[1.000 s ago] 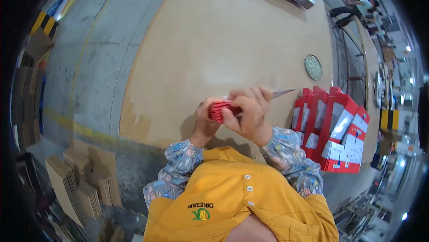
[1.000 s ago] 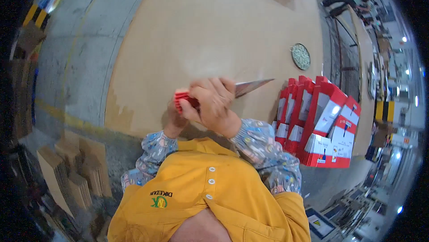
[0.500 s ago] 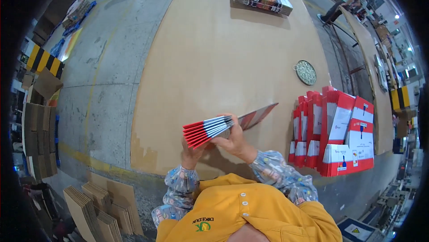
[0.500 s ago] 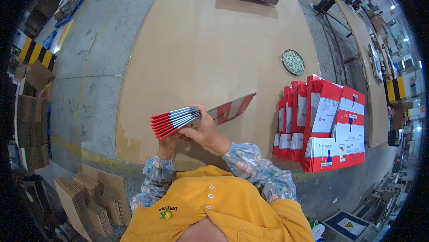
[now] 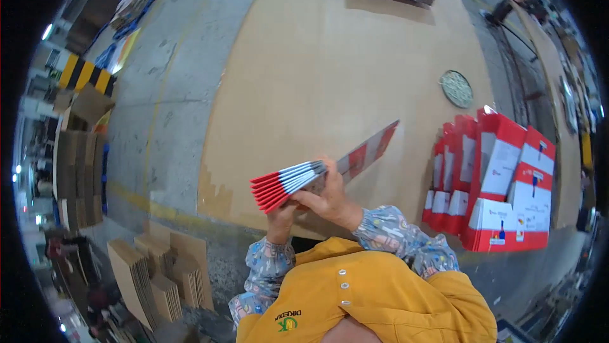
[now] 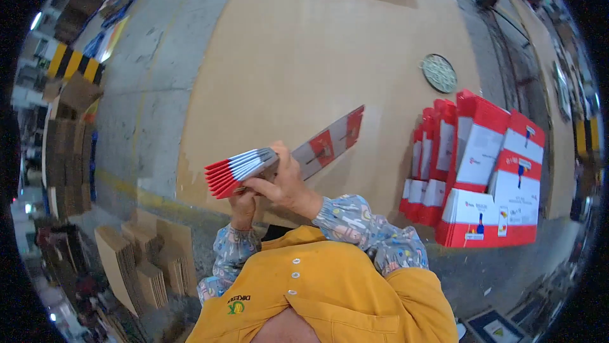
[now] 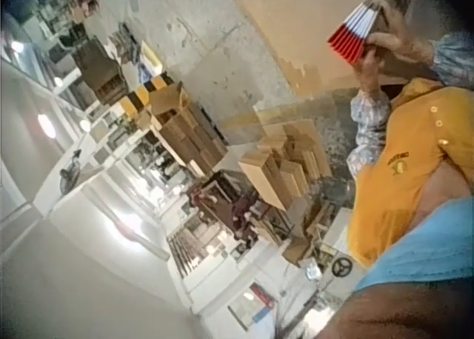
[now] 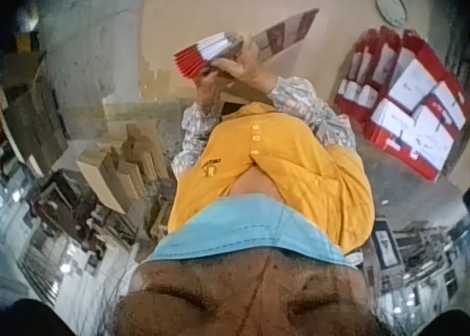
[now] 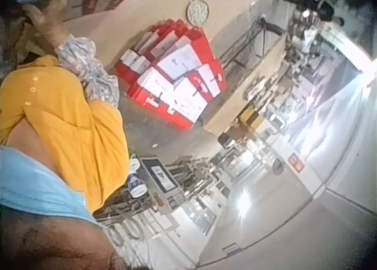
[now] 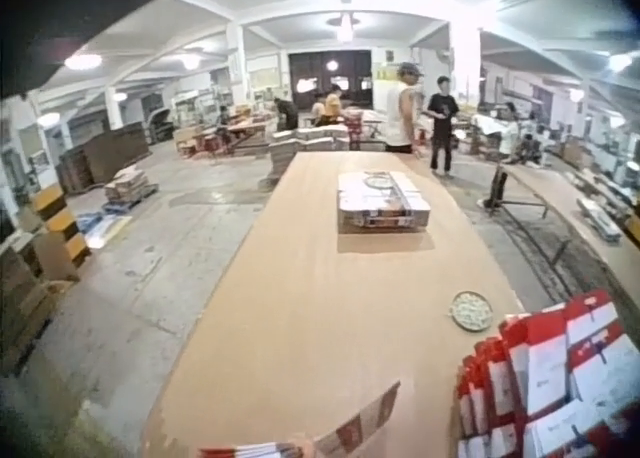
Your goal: The person is stacking and organizing flat-packed paper boxes on a table in a paper mill packaging area.
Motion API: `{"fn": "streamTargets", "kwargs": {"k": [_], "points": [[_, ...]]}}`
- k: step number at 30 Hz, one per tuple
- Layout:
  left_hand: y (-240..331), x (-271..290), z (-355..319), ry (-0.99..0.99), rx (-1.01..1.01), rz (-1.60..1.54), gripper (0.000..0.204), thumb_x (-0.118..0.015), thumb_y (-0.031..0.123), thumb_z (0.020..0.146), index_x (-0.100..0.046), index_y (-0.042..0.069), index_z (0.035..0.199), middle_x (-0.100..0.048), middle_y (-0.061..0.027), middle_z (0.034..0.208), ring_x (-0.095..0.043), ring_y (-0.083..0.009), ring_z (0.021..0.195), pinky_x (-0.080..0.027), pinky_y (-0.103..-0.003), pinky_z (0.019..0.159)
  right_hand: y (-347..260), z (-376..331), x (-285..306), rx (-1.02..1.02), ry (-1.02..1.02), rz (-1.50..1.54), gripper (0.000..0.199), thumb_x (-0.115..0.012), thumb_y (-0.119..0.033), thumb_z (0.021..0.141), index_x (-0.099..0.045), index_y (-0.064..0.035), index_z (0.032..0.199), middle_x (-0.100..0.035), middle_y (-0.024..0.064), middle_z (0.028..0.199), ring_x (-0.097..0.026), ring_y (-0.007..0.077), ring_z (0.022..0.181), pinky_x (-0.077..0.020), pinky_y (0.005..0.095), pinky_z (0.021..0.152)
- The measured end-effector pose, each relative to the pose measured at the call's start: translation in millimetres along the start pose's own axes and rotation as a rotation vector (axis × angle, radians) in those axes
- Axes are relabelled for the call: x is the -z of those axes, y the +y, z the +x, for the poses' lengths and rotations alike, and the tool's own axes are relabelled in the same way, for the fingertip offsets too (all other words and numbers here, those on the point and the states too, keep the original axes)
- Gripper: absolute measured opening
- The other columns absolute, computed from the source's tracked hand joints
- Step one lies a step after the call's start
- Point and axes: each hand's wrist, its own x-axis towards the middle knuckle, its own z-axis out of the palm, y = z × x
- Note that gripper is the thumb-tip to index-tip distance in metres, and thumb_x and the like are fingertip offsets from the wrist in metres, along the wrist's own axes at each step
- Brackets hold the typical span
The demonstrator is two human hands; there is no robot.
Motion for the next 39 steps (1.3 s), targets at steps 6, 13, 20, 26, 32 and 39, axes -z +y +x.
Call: {"fn": "streamTargets", "kwargs": {"k": [6, 13, 20, 26, 32, 39], "points": [[14, -12, -9, 0.051, -0.124, 0.355, 0.034, -0.073, 0.009, 0.074, -0.059, 0.001, 0.105, -0.063, -0.0072, 0.094, -0.063, -0.0183, 0.083, -0.051, -0.031, 0.072, -6, -26, 8, -0.125, 0.011, 0.212, 0.059, -0.077, -0.013, 0.074, -0.037, -0.0015, 0.116, -0.052, 0.0107, 0.098, -0.056, 0.0202, 0.089, -0.0461, 0.0324, 0.077], [58, -50, -28, 0.153, -0.248, 0.441, 0.045, -0.081, 0.012, 0.067, -0.060, 0.003, 0.106, -0.063, -0.0080, 0.094, -0.062, -0.0175, 0.082, -0.049, -0.028, 0.073, -37, -17, 32, -0.274, -0.068, 0.386, 0.063, -0.074, -0.006, 0.074, -0.031, -0.0018, 0.119, -0.049, 0.0066, 0.103, -0.053, 0.0146, 0.092, -0.0448, 0.0303, 0.082], [77, -32, -45, 0.319, -0.173, 0.342, 0.043, -0.077, 0.010, 0.073, -0.059, 0.004, 0.111, -0.067, -0.0072, 0.105, -0.062, -0.0137, 0.093, -0.050, -0.028, 0.079, -40, 4, -5, -0.196, -0.264, 0.345, 0.054, -0.075, -0.015, 0.079, -0.036, -0.0006, 0.115, -0.051, 0.0075, 0.105, -0.053, 0.0138, 0.094, -0.0451, 0.0294, 0.082], [58, 8, -64, 0.613, 0.039, -0.200, 0.031, -0.076, 0.005, 0.073, -0.064, 0.004, 0.101, -0.067, -0.0029, 0.088, -0.062, -0.0102, 0.078, -0.051, -0.026, 0.072, -39, 27, -47, -0.308, -0.680, 0.286, 0.054, -0.074, -0.014, 0.078, -0.041, 0.0025, 0.118, -0.051, 0.0121, 0.112, -0.052, 0.0178, 0.100, -0.0445, 0.0315, 0.085], [72, 62, -78, 0.912, -0.231, -0.118, 0.028, -0.074, -0.001, 0.073, -0.065, 0.000, 0.100, -0.068, -0.0038, 0.091, -0.063, -0.0106, 0.081, -0.052, -0.027, 0.075, 28, 81, -75, 0.225, -0.403, 0.061, 0.055, -0.066, -0.006, 0.077, -0.041, 0.0008, 0.126, -0.044, 0.0148, 0.124, -0.043, 0.0273, 0.117, -0.0356, 0.0373, 0.098], [64, 104, -47, 0.943, -0.268, -0.004, 0.030, -0.075, 0.002, 0.072, -0.065, 0.002, 0.100, -0.068, -0.0055, 0.096, -0.064, -0.0127, 0.086, -0.051, -0.028, 0.077, 154, 124, -49, -0.154, -0.434, 0.039, 0.044, -0.054, -0.017, 0.091, -0.040, 0.0008, 0.129, -0.044, 0.0102, 0.126, -0.043, 0.0204, 0.116, -0.0336, 0.0352, 0.100]]}}
